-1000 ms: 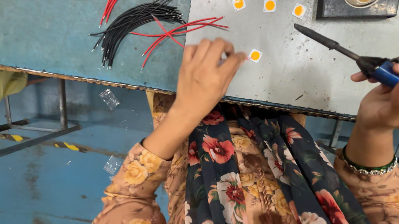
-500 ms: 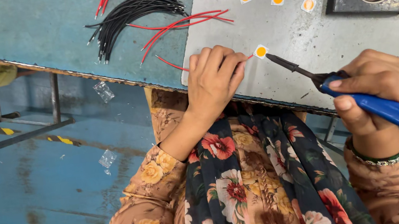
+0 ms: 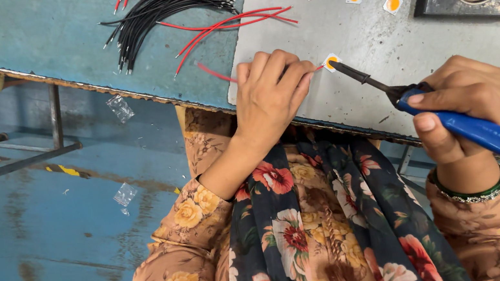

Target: The person uses a soldering iron to attach red and black wires to small square LED modules on a workbench. They repeatedly pick up wires, position them on the LED pads, apply solder, and place finished units aside.

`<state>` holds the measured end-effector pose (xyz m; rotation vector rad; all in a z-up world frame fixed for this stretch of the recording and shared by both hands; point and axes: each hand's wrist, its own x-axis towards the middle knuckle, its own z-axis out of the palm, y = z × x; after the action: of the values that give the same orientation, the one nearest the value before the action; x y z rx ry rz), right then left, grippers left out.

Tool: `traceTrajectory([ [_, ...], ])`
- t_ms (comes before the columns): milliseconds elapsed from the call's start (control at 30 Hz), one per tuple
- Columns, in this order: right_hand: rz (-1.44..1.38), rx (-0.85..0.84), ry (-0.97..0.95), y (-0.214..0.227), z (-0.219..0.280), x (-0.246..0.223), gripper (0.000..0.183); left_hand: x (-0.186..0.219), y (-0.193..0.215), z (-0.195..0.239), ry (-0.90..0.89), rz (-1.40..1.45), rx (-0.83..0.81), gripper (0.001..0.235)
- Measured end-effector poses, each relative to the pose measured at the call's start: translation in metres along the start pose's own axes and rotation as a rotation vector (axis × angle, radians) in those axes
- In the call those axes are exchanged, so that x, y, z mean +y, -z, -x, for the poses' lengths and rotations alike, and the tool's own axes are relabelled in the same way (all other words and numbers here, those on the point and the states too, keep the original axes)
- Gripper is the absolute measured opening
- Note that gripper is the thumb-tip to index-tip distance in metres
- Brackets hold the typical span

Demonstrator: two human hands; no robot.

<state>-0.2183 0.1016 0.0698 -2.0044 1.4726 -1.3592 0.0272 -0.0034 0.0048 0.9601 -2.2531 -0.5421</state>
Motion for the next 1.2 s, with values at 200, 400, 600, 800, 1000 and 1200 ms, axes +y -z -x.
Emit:
traceTrajectory([
  [200, 0.012, 0.010, 0.014, -0.0009, 0.0005, 0.0027, 0.032, 0.0042, -0.0006, -0.0007, 0.043, -0.069, 0.025, 0.017],
  [400, 0.017, -0.009, 0.000, -0.0031, -0.0028, 0.0000, 0.032, 0.0023, -0.0023, -0.0024, 0.058, -0.082, 0.010, 0.015],
  [600, 0.026, -0.024, 0.017, -0.0046, -0.0067, 0.0010, 0.032, 0.0022, -0.0042, -0.0018, 0.059, -0.087, 0.007, 0.014],
  [800, 0.010, -0.006, 0.022, -0.0054, -0.0064, 0.0036, 0.031, 0.0023, -0.0048, -0.0028, 0.052, -0.084, 0.012, 0.014],
  [1000, 0.028, -0.010, -0.004, -0.0057, -0.0038, 0.0039, 0.030, 0.0018, -0.0068, -0.0044, 0.052, -0.090, 0.008, 0.014],
  [1200, 0.028, -0.005, -0.002, -0.0065, -0.0044, 0.0037, 0.031, 0.0009, -0.0061, -0.0042, 0.056, -0.086, 0.006, 0.015],
])
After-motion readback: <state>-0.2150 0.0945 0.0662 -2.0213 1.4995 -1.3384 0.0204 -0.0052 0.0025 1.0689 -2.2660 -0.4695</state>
